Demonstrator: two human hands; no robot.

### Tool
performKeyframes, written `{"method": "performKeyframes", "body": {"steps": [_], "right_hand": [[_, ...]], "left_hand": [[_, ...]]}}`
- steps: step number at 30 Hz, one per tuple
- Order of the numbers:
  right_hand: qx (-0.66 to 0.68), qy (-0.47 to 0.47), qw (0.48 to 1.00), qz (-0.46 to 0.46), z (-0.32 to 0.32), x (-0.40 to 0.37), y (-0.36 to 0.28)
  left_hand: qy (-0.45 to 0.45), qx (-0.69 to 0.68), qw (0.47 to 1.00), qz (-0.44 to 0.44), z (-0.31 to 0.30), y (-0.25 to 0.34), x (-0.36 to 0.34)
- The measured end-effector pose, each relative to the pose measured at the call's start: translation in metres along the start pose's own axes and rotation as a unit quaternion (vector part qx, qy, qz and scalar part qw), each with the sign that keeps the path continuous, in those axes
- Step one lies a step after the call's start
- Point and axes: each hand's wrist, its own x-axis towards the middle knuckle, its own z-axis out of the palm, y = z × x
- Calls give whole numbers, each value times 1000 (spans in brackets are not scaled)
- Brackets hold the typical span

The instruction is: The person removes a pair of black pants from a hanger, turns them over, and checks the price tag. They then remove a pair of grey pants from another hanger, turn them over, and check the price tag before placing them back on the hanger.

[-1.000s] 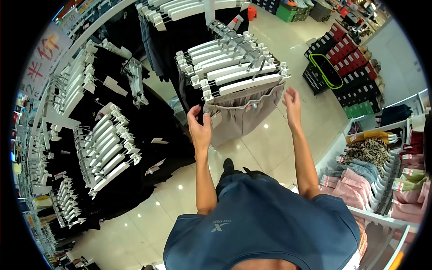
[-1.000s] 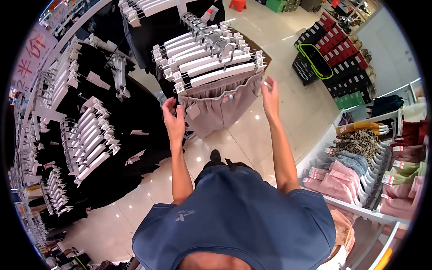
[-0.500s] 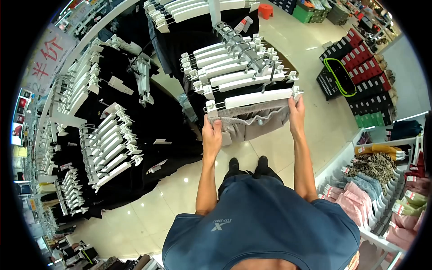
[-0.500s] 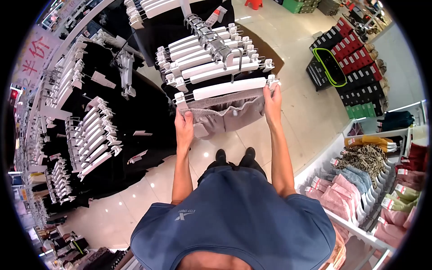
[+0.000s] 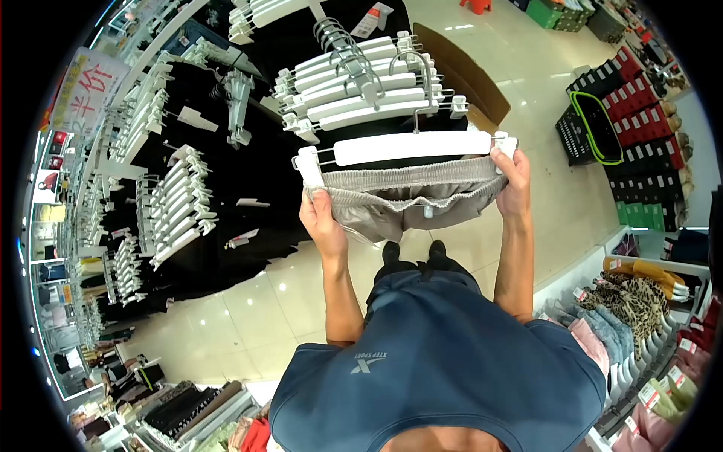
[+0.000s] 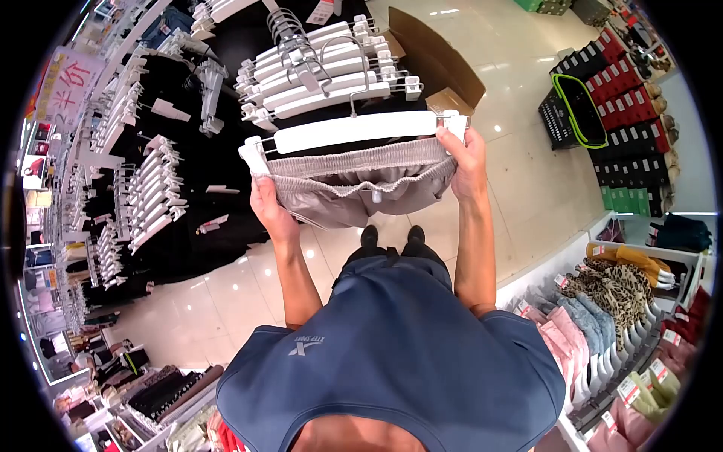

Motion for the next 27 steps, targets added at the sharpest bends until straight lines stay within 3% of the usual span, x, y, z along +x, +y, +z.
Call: {"method": "performKeyframes", "body": {"steps": [6,10,16,21,27], "right_hand": [[81,-71,994,30,-16,5,-1],[24,-98,995,15,-3,-5,-4],[-64,-56,995,-44,21,-29,-4],[-85,-1,991,-106,36,-52,2],[-90,23,988,-124,60,-67,4]], "left_hand": [[52,-7,999,-16,2,6,-34],[80,-7,997,-12,-10,10,-56],[89,-16,996,-10,-33,5,-71],[14,152,988,20,-82,-17,-88],[48,235,969,55,-110,-49,-111]]}}
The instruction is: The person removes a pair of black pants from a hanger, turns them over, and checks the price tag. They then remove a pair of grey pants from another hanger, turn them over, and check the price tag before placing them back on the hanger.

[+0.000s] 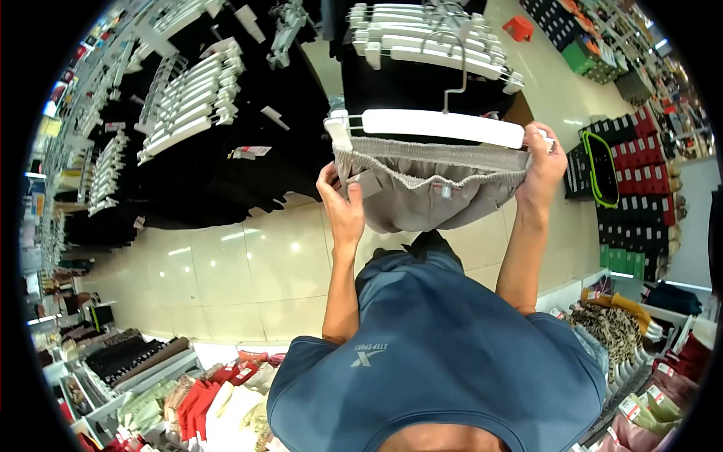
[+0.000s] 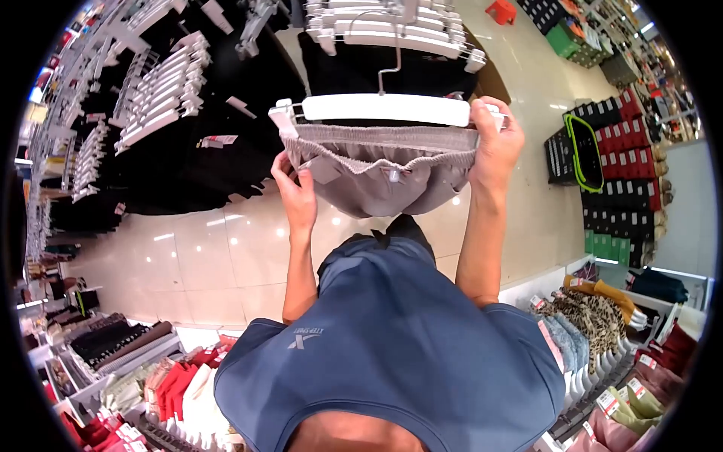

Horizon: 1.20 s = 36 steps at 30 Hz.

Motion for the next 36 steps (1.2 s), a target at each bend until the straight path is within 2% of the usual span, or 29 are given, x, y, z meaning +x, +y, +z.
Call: {"method": "performKeyframes", "body": {"steps": [2,5,6,9,12,16,17,21,24,25,28,29,30,32,33,34,36], "right_hand": [[-14,28,1000,1,10,-2,-2],[-20,19,999,-27,20,0,1],[-9,19,999,-33,26,0,3],[5,1,1000,-30,49,-12,-8],[22,2,1000,-21,60,-19,-8],[28,9,1000,0,68,-33,-8],[33,9,999,5,71,-34,-8],[54,-15,998,20,69,-33,-2],[45,-24,998,34,66,-33,1],[42,-11,998,40,68,-34,0],[51,-31,997,44,61,-32,4],[58,-24,997,42,61,-32,5],[51,-14,997,48,60,-34,3],[41,1,997,61,62,-36,0],[48,-17,996,69,61,-37,1],[49,-14,996,73,60,-36,2],[51,-15,995,81,60,-34,7]], "left_hand": [[26,21,999,-11,-2,-20,-8],[45,6,996,-77,-8,-29,-22],[70,-12,995,-74,-8,-37,-26],[168,93,981,31,-13,-40,-34],[199,122,971,47,-21,-35,-34],[138,80,987,2,-34,-17,-18],[132,87,987,13,-34,-22,-13],[128,167,976,53,-32,-24,6],[118,160,977,75,-25,-33,15],[145,164,972,86,-24,-31,17],[109,168,979,44,-27,-44,22],[159,167,972,52,-24,-47,23],[102,98,990,-3,-29,-45,21],[-6,-40,993,-115,-47,-42,15],[-24,-190,975,-116,-51,-39,15],[-44,-327,928,-171,-56,-32,6],[-68,-424,882,-193,-67,-20,-4]]}}
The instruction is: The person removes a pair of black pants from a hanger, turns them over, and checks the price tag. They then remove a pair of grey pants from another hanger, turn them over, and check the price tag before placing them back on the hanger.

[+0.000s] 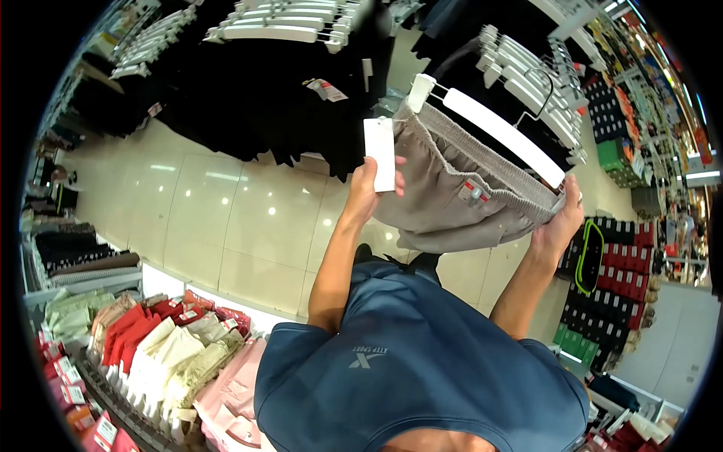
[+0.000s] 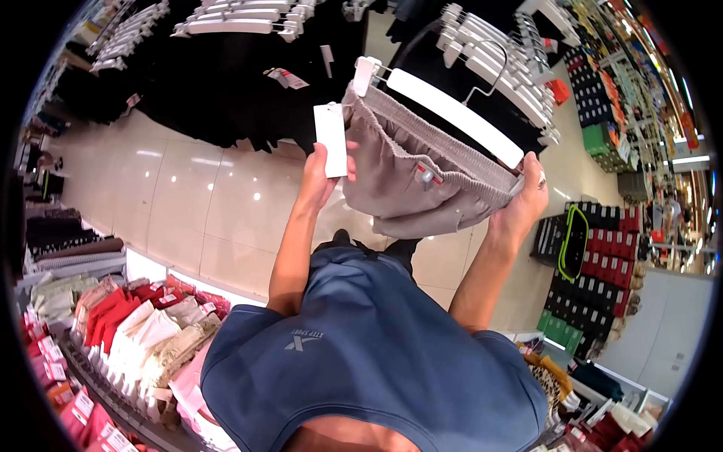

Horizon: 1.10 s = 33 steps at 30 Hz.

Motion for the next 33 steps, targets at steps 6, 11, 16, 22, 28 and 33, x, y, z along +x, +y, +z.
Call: {"method": "performKeyframes", "body": {"steps": [6,11,16,22,28,33], "right_hand": [[3,-38,999,-2,6,2,2],[16,-31,999,9,3,1,2],[22,-22,1000,5,-5,-4,-1],[19,7,1000,-5,-26,-5,-6],[2,32,999,-22,-41,-5,-8],[-7,45,999,-27,-42,-6,-7]], "left_hand": [[-10,-35,999,15,3,10,-9],[-17,-34,999,12,2,11,-14],[-19,-16,1000,-12,6,8,-13],[-29,38,998,35,18,-1,-13],[-21,149,985,78,22,-9,-13],[18,207,976,61,22,-11,-20]]}}
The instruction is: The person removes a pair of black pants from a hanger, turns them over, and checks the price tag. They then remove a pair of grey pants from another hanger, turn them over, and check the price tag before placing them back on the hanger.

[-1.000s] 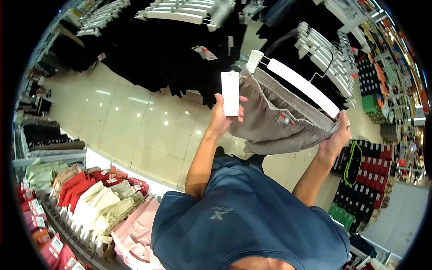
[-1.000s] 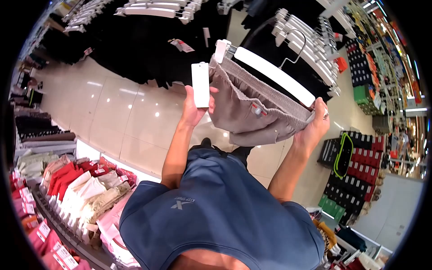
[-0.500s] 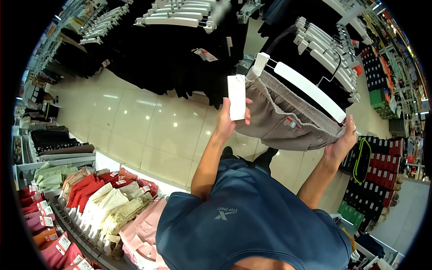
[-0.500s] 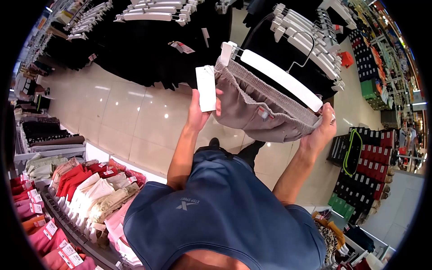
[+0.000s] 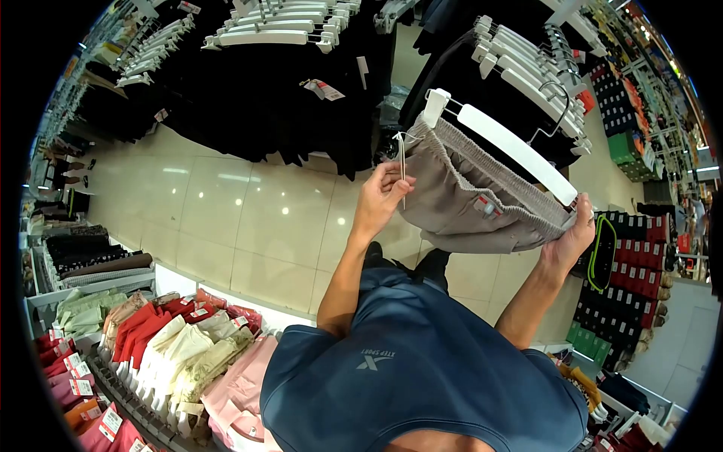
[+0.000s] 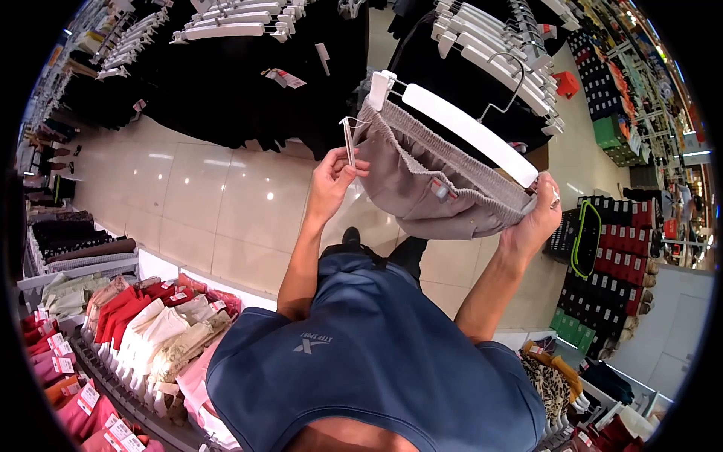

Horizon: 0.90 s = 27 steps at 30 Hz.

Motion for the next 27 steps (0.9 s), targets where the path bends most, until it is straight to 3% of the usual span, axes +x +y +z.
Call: {"method": "performKeyframes", "body": {"steps": [13,20,27], "right_hand": [[2,-10,1000,4,4,1,1],[14,-22,1000,13,8,1,3],[20,-39,999,12,9,0,5]], "left_hand": [[44,35,998,-7,-14,5,-2],[43,-184,978,-90,-19,11,-3],[48,-145,985,-77,-20,12,-5]]}}
